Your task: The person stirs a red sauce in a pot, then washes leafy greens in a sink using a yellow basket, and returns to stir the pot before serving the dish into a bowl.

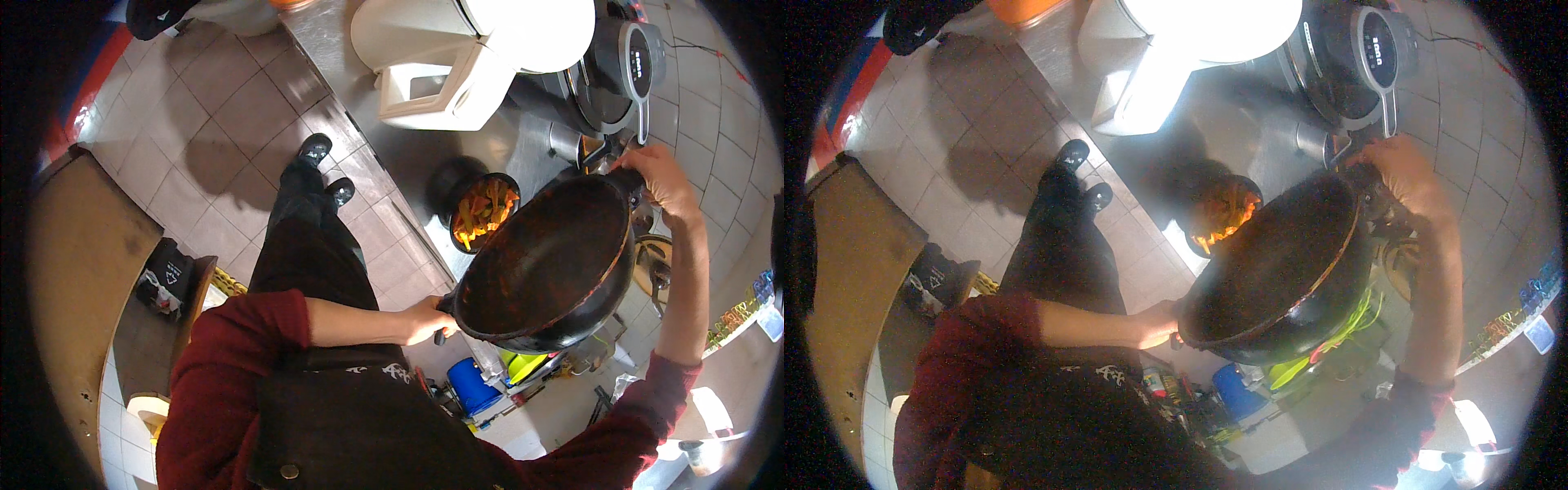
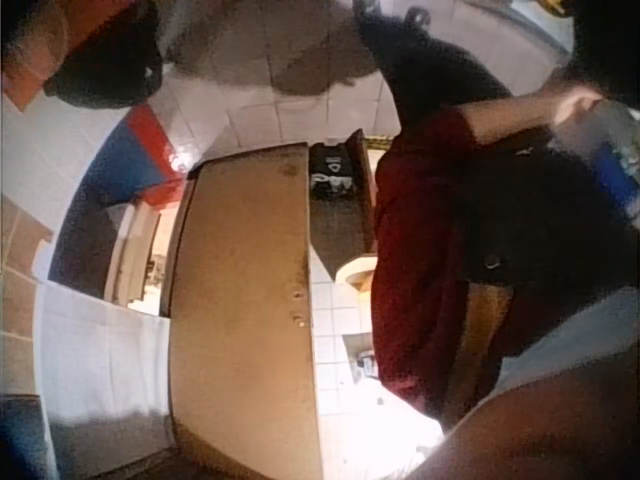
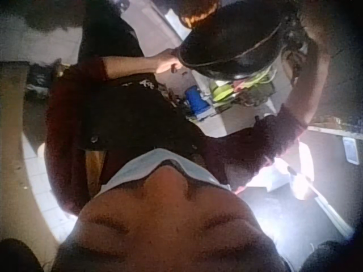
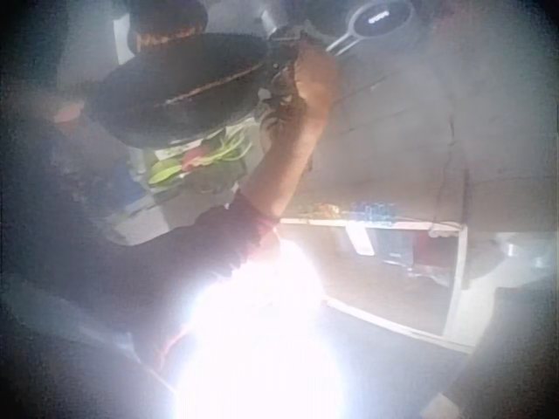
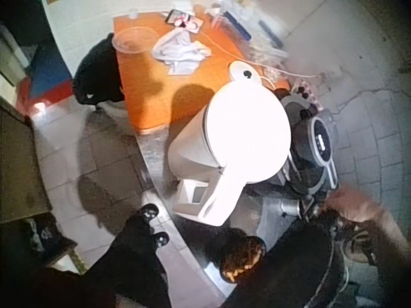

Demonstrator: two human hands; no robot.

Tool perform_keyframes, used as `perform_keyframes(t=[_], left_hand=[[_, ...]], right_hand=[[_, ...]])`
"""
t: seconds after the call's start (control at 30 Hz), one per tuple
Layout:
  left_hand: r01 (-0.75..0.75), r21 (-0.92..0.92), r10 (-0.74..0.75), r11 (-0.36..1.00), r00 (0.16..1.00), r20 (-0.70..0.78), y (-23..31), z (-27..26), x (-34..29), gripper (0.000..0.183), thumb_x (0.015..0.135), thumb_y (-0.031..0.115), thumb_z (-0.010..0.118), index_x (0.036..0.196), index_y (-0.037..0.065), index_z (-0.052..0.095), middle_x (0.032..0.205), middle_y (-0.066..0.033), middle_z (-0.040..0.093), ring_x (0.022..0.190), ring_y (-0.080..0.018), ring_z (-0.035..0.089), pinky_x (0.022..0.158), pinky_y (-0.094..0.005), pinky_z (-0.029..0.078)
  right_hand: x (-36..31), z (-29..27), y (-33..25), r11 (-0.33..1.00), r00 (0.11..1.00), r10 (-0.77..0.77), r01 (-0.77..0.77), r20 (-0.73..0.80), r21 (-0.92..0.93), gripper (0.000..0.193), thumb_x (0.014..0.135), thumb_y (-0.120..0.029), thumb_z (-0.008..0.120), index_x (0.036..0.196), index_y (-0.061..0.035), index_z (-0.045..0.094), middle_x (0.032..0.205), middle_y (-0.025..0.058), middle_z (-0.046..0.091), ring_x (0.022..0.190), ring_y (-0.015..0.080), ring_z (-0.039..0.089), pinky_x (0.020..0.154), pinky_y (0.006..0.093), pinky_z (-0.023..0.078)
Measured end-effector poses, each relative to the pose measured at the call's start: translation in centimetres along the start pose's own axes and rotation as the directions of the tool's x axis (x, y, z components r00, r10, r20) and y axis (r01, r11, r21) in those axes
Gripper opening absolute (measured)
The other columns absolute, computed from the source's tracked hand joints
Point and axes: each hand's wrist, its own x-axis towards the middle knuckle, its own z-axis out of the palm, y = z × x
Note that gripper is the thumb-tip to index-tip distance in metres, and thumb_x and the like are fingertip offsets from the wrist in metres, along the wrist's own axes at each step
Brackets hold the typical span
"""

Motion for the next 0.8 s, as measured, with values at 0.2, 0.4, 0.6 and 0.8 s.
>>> perform_keyframes(t=[0.2, 0.4, 0.6, 0.8], left_hand=[[0.037, 0.007, -0.037, 0.999, 0.999, 0.018, 0.8, 0.1, -0.8, 0.015, 0.078, -0.002, 0.064, 0.070, 0.007, 0.054, 0.064, -0.0030, 0.052, 0.062, -0.0134, 0.048, 0.061, -0.0289, 0.037], [0.096, -0.027, -0.096, 0.995, 0.995, 0.013, 2.1, 0.7, -1.4, 0.017, 0.076, -0.001, 0.068, 0.070, 0.007, 0.055, 0.063, -0.0026, 0.052, 0.060, -0.0132, 0.048, 0.059, -0.0288, 0.037], [0.074, 0.087, -0.071, 0.994, 0.997, -0.029, 2.2, 1.9, -2.0, 0.014, 0.075, -0.001, 0.065, 0.069, 0.007, 0.055, 0.062, -0.0034, 0.051, 0.059, -0.0132, 0.048, 0.058, -0.0289, 0.036], [-0.022, 0.219, 0.033, 0.975, 0.998, -0.050, 2.0, 2.1, -2.0, 0.008, 0.075, 0.001, 0.063, 0.071, 0.005, 0.057, 0.062, -0.0038, 0.053, 0.059, -0.0135, 0.049, 0.060, -0.0290, 0.038]], right_hand=[[-0.7, 0.8, -1.2, 0.994, 0.997, 0.069, -0.066, -0.039, 0.086, 0.025, 0.082, -0.026, 0.059, 0.079, -0.0043, 0.071, 0.086, 0.0057, 0.053, 0.073, 0.0134, 0.053, 0.058, 0.0280, 0.039], [-1.3, 0.8, -0.7, 0.995, 0.992, -0.004, 0.016, -0.122, 0.098, 0.023, 0.081, -0.020, 0.060, 0.076, 0.0010, 0.067, 0.065, 0.0071, 0.059, 0.060, 0.0144, 0.056, 0.057, 0.0309, 0.043], [-2.9, -1.7, 0.0, 0.999, 0.999, 0.026, -0.024, -0.047, 0.038, 0.022, 0.083, -0.023, 0.058, 0.084, -0.0048, 0.070, 0.097, 0.0022, 0.053, 0.070, 0.0086, 0.052, 0.055, 0.0203, 0.038], [-5.4, -3.4, -1.1, 0.942, 0.977, 0.214, -0.203, -0.015, 0.268, 0.025, 0.085, -0.022, 0.056, 0.088, -0.0009, 0.070, 0.079, 0.0021, 0.062, 0.063, 0.0082, 0.057, 0.049, 0.0199, 0.041]])
